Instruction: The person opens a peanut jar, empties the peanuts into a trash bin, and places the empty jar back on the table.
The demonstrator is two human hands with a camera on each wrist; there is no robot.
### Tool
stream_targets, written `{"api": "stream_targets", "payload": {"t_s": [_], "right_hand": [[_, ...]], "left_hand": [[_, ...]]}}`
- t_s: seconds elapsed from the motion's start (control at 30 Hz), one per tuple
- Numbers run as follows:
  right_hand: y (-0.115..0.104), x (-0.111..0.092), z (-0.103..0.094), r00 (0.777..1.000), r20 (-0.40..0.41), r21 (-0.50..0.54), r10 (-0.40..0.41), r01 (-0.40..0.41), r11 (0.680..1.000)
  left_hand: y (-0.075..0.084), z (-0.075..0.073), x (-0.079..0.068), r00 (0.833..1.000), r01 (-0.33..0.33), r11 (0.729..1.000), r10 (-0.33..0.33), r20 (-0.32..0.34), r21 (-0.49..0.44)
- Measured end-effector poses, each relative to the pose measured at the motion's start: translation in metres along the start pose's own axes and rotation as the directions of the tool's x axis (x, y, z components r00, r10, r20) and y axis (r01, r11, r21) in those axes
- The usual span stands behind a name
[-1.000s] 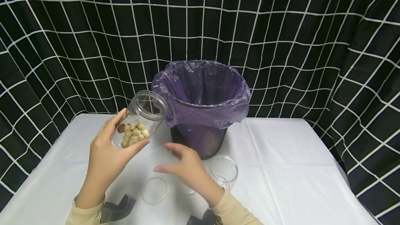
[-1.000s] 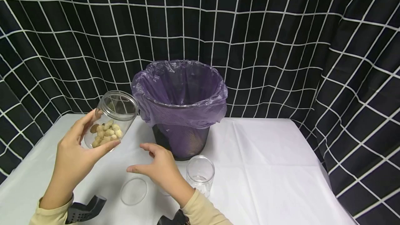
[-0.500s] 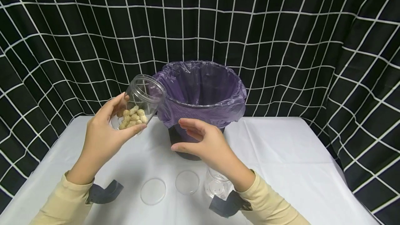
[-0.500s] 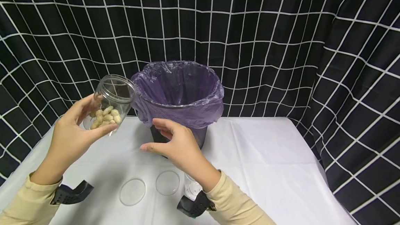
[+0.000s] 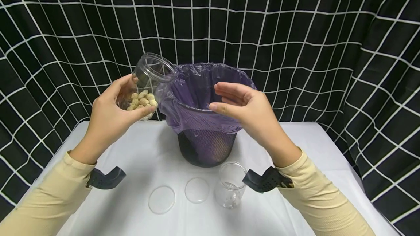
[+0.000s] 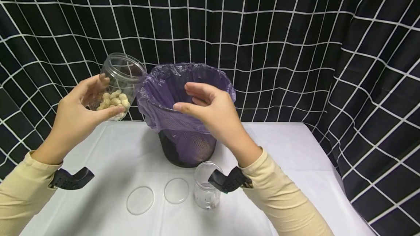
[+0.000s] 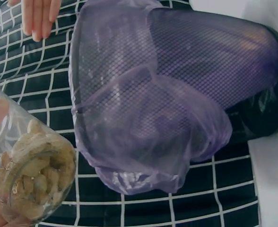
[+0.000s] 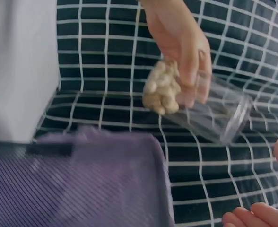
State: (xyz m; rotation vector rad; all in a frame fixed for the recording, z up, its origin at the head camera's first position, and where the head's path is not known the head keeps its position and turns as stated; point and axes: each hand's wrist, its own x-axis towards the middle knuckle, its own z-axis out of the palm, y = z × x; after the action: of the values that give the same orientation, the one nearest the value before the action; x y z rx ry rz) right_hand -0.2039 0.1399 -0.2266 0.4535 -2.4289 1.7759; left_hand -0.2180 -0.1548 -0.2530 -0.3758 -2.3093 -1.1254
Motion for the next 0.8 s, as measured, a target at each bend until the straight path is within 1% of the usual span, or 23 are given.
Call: {"api": "stream_targets", "payload": {"t_s": [0.07, 0.13, 0.3, 0.4, 0.57, 0.67, 0.8], "right_hand": [[-0.005, 0.005, -0.008, 1.0, -0.024, 0.001, -0.007, 0.007, 1.0], [-0.008, 0.01, -0.015, 0.999, -0.047, 0.002, -0.009, 0.009, 1.0], [-0.014, 0.022, -0.03, 0.994, -0.11, 0.013, -0.009, 0.011, 1.0], [-0.015, 0.03, -0.036, 0.99, -0.139, 0.02, -0.007, 0.01, 1.0], [-0.015, 0.043, -0.045, 0.983, -0.181, 0.015, 0.015, -0.013, 1.0], [-0.013, 0.05, -0.05, 0.98, -0.196, 0.042, 0.038, -0.03, 0.999], [-0.009, 0.058, -0.057, 0.976, -0.208, 0.117, 0.068, -0.045, 0.992]], "left_hand": [[0.001, 0.001, 0.006, 1.0, -0.01, 1.0, 0.01, 0.0, -0.003], [0.003, 0.001, 0.012, 1.0, -0.006, 1.0, 0.006, 0.005, -0.008], [0.008, 0.002, 0.026, 0.999, 0.002, 0.999, 0.0, 0.038, -0.036], [0.009, 0.003, 0.034, 0.999, -0.012, 0.999, 0.013, 0.047, -0.034], [0.009, 0.004, 0.045, 0.998, -0.049, 0.999, 0.049, 0.038, -0.014], [0.009, 0.004, 0.052, 0.998, -0.058, 0.998, 0.059, 0.036, -0.016], [0.009, 0.005, 0.06, 0.997, -0.052, 0.999, 0.052, 0.052, -0.005]]}}
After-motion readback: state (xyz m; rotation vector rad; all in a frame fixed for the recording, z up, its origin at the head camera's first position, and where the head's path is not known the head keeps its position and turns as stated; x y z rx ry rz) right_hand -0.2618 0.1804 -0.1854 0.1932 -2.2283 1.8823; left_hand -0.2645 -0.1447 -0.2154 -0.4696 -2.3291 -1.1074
